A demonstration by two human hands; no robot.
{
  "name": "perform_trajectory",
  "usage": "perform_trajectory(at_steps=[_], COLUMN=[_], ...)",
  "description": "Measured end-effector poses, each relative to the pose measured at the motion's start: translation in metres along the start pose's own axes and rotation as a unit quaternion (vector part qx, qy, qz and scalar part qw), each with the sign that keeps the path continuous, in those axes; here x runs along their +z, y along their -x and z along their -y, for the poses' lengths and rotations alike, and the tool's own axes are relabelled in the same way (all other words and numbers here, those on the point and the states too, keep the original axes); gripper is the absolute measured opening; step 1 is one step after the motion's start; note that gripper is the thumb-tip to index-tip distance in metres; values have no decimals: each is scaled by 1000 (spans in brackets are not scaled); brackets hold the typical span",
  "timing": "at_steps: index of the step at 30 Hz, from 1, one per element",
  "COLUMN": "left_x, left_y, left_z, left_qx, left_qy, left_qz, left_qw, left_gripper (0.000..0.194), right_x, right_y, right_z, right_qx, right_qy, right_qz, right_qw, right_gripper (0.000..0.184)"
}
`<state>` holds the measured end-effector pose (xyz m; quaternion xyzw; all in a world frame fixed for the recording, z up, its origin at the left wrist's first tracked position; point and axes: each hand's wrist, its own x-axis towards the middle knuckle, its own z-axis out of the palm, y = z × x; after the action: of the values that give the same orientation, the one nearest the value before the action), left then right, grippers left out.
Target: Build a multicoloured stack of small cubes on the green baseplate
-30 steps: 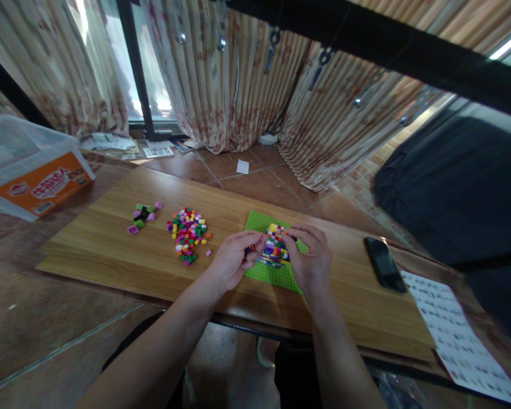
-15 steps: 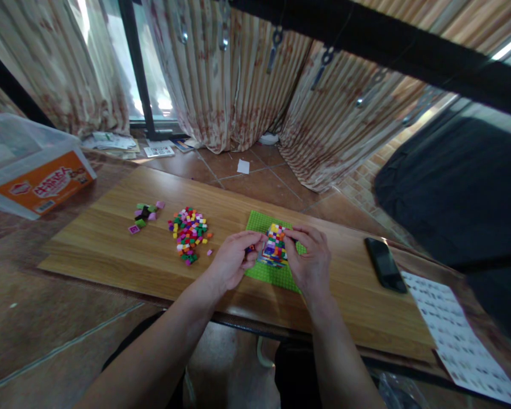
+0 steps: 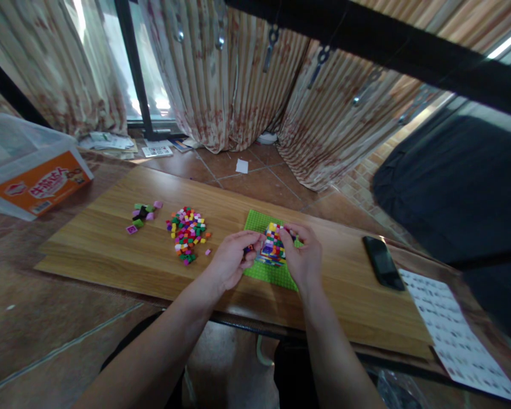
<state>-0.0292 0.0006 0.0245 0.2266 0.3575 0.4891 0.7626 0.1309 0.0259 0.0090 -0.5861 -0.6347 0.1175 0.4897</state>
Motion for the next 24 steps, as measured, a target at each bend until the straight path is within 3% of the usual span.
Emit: perform_trajectory(at_steps=[5,8,24], left_x=[0,0,-1], left_y=[0,0,-1], left_z=[0,-1,1], left_qx=[4,5,7], left_qy=[-1,-3,-5], left_qz=[-5,-7,-6], left_qw=[1000,1000,1000], left_gripper=[11,10,11], right_x=[7,9,8], right_y=[0,-1,-3], right_z=[-6,-7,0], right_qx=[130,169,150], right_qy=[-98,-143,-137], right_qz=[17,17,14], right_qw=[987,975,979], right_gripper=[32,34,28])
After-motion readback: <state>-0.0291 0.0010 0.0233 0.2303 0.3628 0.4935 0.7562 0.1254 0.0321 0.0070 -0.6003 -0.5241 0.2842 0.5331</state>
